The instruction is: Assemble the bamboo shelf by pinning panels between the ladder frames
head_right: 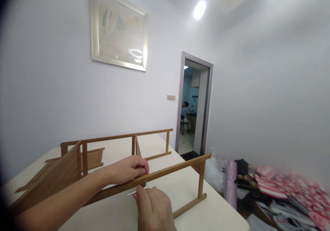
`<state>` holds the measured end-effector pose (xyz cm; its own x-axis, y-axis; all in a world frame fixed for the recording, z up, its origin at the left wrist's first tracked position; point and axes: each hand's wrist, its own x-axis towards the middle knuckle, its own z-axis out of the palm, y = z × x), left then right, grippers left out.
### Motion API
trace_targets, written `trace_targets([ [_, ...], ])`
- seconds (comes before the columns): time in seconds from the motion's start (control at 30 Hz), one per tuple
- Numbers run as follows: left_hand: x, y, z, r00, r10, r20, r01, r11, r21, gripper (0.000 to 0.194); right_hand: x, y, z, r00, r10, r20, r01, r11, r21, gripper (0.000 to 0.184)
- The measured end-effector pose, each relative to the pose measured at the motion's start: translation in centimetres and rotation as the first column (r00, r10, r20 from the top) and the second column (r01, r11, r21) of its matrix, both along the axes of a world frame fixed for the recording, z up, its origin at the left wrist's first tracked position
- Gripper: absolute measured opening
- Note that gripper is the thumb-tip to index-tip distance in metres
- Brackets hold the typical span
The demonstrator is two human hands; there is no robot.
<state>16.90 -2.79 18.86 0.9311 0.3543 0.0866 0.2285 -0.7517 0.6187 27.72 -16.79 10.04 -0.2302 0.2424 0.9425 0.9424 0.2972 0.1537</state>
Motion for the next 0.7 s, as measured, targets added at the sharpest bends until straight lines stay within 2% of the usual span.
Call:
trace_targets([
  [0.1,0.0,-0.1,0.1,1.000,-0.011,0.003,0.011,1.000,-0.002,0.019,-0.6,0.2,1.8,0.982,-0.029,-0.187,0.020,0.998,-0.054,0.011],
  [0.17,0.0,-0.1,0.1,1.000,-0.016,0.007,0.016,1.000,-0.001,0.019,-0.8,0.4,2.5,0.914,0.017,-0.405,-0.055,0.995,-0.082,0.017],
  [0.23,0.0,-0.1,0.1,1.000,-0.018,0.009,0.018,1.000,0.003,0.020,-0.7,0.5,2.9,0.812,0.055,-0.581,-0.136,0.986,-0.096,0.025],
  [0.37,0.1,0.0,0.0,1.000,-0.022,0.004,0.022,1.000,0.011,0.020,0.0,0.4,2.7,0.639,0.033,-0.769,-0.241,0.958,-0.159,0.016],
  [0.43,0.2,0.1,-0.1,1.000,-0.025,0.000,0.025,1.000,0.011,0.021,0.5,0.2,2.5,0.529,0.073,-0.845,-0.316,0.942,-0.117,0.019],
  [0.53,0.2,0.1,-0.1,0.999,-0.033,0.000,0.033,0.999,0.005,0.020,1.0,0.1,1.8,0.325,0.124,-0.937,-0.438,0.898,-0.034,0.028],
  [0.57,0.2,0.2,0.0,0.999,-0.035,0.003,0.035,0.999,0.004,0.020,1.2,0.1,1.5,0.285,0.124,-0.950,-0.455,0.890,-0.020,0.030],
  [0.63,0.1,0.2,0.0,0.999,-0.040,0.008,0.040,0.999,0.001,0.020,1.2,0.0,0.4,0.282,0.115,-0.953,-0.421,0.907,-0.015,0.031],
  [0.7,0.0,0.2,0.0,0.999,-0.042,0.010,0.042,0.999,-0.003,0.021,0.8,0.0,-1.4,0.363,0.088,-0.928,-0.311,0.950,-0.031,0.029],
])
